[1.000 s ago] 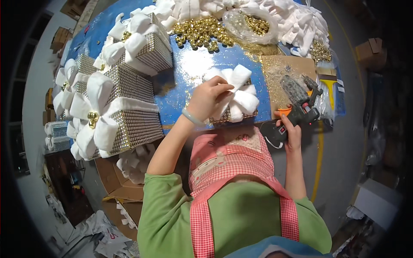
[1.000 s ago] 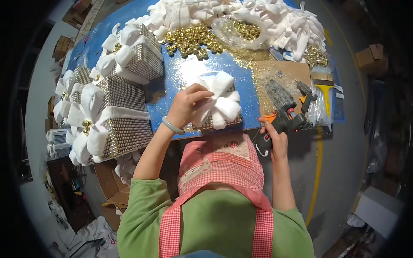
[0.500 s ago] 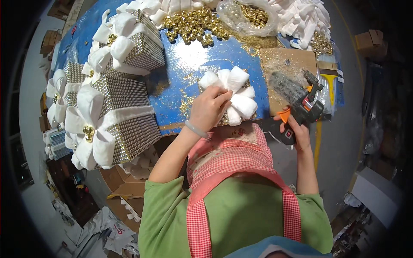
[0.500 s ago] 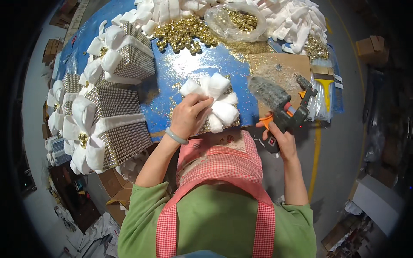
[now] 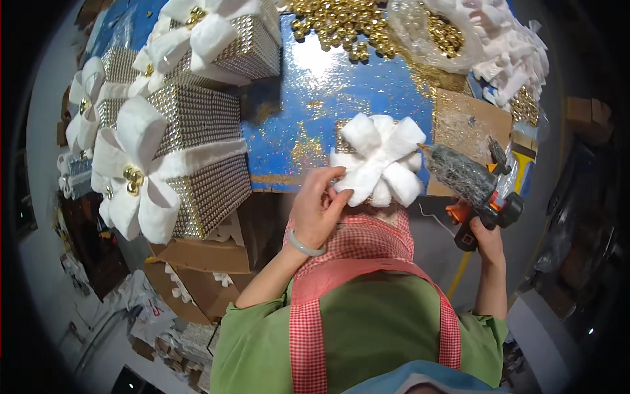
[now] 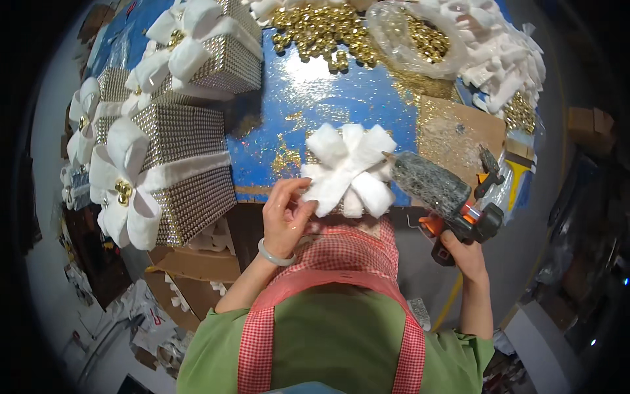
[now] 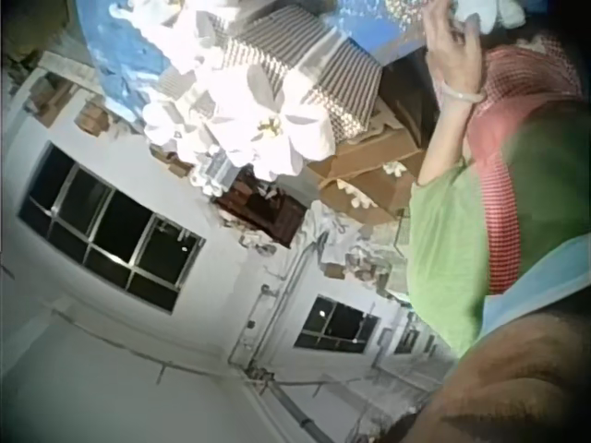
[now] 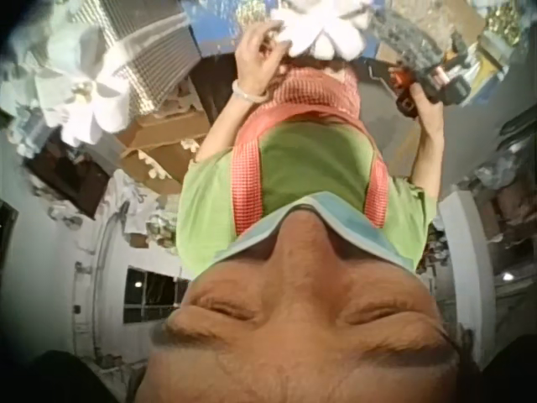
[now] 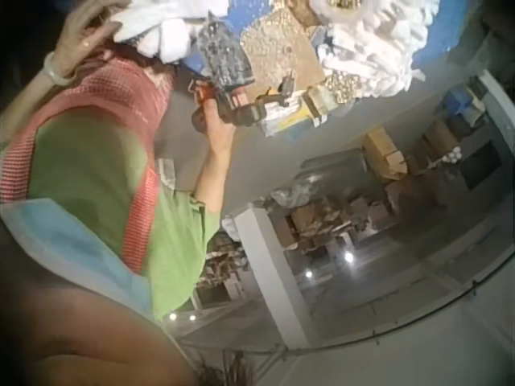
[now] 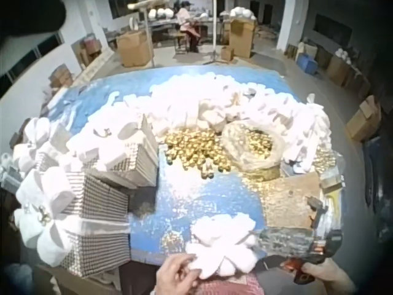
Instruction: The recorder is assembling decorative gift boxes by gluing white ribbons and gold ornaments onto them using a hot glue gun.
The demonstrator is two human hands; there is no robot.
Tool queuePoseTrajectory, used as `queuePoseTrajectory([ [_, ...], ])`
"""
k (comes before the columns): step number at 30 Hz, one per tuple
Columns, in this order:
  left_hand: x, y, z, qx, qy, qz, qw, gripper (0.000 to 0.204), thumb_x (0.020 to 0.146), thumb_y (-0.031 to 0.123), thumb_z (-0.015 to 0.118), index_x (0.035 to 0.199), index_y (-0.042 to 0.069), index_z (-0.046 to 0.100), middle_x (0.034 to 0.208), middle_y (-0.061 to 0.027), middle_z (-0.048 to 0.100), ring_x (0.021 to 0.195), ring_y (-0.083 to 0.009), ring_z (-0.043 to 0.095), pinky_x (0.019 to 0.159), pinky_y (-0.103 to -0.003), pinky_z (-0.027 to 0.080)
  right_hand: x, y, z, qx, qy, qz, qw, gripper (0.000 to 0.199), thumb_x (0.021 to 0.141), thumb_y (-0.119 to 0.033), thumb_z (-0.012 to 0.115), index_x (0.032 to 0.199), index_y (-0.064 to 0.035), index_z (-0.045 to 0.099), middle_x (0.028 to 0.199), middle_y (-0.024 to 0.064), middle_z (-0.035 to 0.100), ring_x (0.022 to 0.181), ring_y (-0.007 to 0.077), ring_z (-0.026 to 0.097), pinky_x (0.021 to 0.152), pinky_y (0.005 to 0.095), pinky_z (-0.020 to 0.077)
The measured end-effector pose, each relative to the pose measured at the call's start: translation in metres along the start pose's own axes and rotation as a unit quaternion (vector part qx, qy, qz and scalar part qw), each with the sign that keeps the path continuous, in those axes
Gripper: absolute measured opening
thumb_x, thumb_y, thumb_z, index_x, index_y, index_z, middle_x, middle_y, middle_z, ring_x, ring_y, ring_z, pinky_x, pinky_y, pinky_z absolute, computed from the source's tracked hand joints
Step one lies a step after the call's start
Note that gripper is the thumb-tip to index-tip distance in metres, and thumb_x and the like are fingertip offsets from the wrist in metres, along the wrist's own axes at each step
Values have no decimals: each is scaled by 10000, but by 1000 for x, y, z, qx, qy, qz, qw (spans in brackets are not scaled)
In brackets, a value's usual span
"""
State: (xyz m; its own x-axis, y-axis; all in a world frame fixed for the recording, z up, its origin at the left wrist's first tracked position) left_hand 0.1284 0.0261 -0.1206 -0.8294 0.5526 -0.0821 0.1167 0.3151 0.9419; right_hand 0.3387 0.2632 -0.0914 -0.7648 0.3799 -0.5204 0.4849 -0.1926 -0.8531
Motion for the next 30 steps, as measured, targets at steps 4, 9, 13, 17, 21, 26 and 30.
queuePoseTrajectory([
  [4, 0, -4, 5, -53, -7, -8, 999, 273, 734, 22, 708, 993, 21, 622, 902, -48, 563, 558, -66, 452, 496, -210, 379, 7, -7, -3, -36, -7, -2, 999, 650, 815, -454, 650, 1226, 25, 495, 1199, 166, 553, 1106, 272, 543, 944, 395, 426],
  [9, 0, -25, 6, -112, 30, -40, 992, 144, 800, 11, 643, 942, 9, 617, 919, -44, 544, 614, -61, 490, 525, -197, 396, 10, 6, -13, -74, -2, 51, 996, 725, 826, -460, 627, 1280, 68, 426, 1251, 205, 522, 1159, 311, 519, 989, 419, 392],
  [13, -3, -40, 1, -161, 1, -117, 980, 106, 880, 68, 582, 954, 11, 631, 905, -35, 531, 727, -83, 506, 625, -218, 413, 16, 14, 0, -35, -47, -21, 998, 858, 793, -593, 595, 1349, 17, 358, 1342, 237, 433, 1204, 358, 478, 1028, 437, 346],
  [17, -2, -29, 4, -114, -15, -47, 992, 152, 839, 103, 630, 963, 14, 634, 932, -29, 516, 714, -83, 486, 622, -220, 406, 28, 18, 35, 40, -29, -71, 996, 794, 790, -560, 633, 1328, -18, 416, 1342, 180, 455, 1234, 307, 451, 1050, 421, 325],
  [21, -7, -38, 13, -136, -23, -48, 989, 153, 811, 112, 658, 904, 1, 611, 923, -25, 502, 710, -83, 469, 617, -219, 402, 27, 17, 46, 33, 12, -142, 989, 480, 893, -276, 598, 1270, 1, 490, 1254, 109, 546, 1175, 214, 497, 998, 349, 380],
  [26, -10, -35, 16, -101, -32, -40, 994, 152, 817, 124, 655, 841, -7, 580, 901, -23, 498, 708, -85, 463, 612, -224, 394, 30, 8, 58, 25, 22, -165, 986, 445, 874, -291, 633, 1218, -21, 545, 1129, 58, 612, 1009, 145, 555, 867, 295, 446],
  [30, -12, -34, 17, -102, -32, -48, 993, 157, 825, 132, 648, 822, -7, 574, 884, -26, 496, 700, -94, 465, 615, -233, 397, 33, 21, 53, 23, 44, -175, 983, 437, 857, -325, 656, 1176, -35, 581, 1052, 29, 637, 804, 89, 547, 682, 241, 452],
])
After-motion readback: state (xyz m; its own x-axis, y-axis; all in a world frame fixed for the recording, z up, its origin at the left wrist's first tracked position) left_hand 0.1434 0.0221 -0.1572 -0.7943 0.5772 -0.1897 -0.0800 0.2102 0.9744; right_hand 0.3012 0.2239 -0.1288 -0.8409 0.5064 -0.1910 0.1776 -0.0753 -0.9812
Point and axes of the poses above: each hand's wrist, its own x-axis towards the middle knuckle, its own z-axis out of the palm, y = z × x, the point moved 8 cm from there along x, towards the middle knuckle
